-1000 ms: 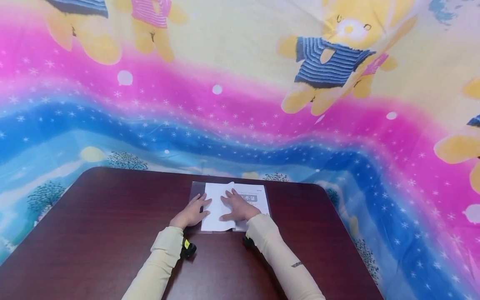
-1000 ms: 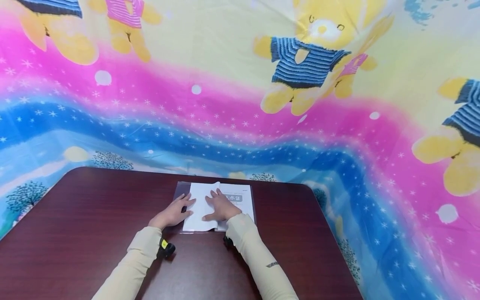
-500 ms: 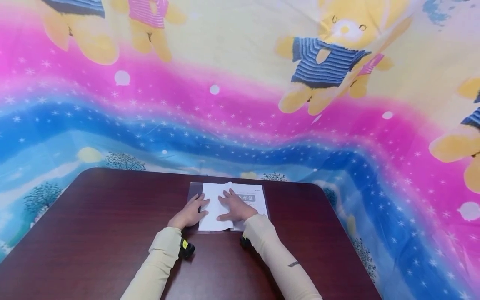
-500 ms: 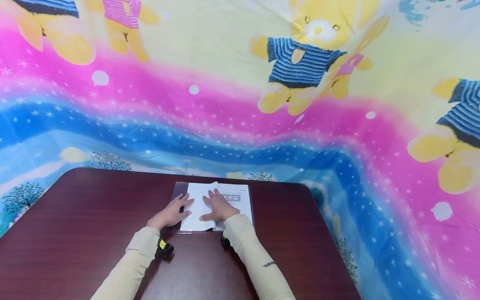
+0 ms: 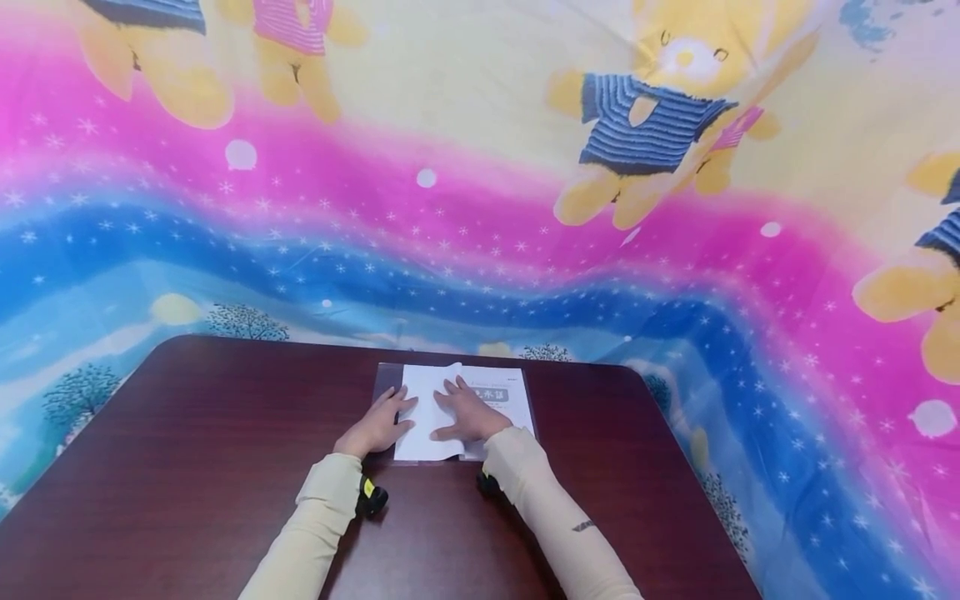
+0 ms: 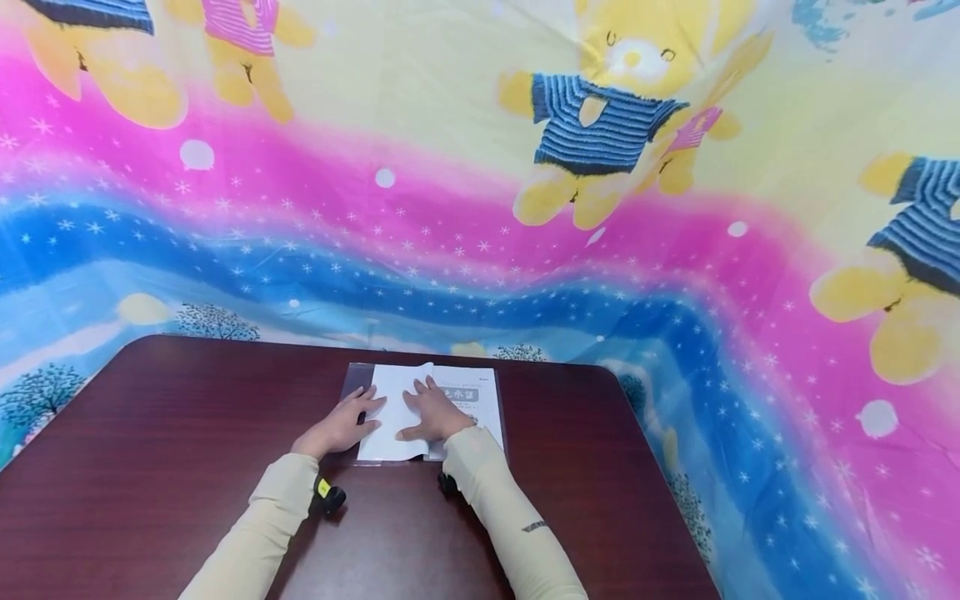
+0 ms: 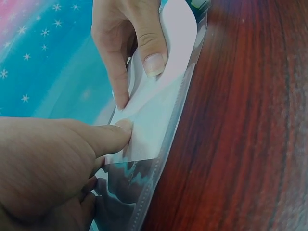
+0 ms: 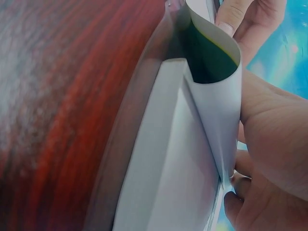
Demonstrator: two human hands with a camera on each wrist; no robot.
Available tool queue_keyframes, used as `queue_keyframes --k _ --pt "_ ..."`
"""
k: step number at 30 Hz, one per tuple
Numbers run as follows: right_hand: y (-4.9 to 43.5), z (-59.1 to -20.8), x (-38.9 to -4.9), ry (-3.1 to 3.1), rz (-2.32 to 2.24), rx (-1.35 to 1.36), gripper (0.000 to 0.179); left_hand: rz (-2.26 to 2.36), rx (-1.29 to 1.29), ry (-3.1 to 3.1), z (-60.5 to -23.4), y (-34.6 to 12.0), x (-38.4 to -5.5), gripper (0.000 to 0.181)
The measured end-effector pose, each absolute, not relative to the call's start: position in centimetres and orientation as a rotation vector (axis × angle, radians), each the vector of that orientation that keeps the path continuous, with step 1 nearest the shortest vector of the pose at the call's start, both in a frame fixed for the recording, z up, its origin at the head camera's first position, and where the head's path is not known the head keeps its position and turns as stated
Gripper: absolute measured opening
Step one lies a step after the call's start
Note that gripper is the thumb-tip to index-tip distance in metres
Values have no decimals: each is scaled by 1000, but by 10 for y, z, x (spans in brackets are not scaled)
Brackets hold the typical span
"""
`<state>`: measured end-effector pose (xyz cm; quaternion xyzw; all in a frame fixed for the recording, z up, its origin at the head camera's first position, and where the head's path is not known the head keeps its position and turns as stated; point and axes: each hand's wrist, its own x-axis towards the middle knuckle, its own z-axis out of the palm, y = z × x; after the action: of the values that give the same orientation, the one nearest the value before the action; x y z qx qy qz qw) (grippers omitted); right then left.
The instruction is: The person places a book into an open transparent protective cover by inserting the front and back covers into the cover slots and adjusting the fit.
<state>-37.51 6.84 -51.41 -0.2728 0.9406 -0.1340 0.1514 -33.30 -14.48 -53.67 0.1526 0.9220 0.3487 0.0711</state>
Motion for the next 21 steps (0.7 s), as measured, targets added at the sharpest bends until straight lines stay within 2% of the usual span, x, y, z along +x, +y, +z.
queue_keyframes --k 21 --pt "65 -517 -375 2709 -383 -758 85 1063 438 2762 -538 -143 -333 50"
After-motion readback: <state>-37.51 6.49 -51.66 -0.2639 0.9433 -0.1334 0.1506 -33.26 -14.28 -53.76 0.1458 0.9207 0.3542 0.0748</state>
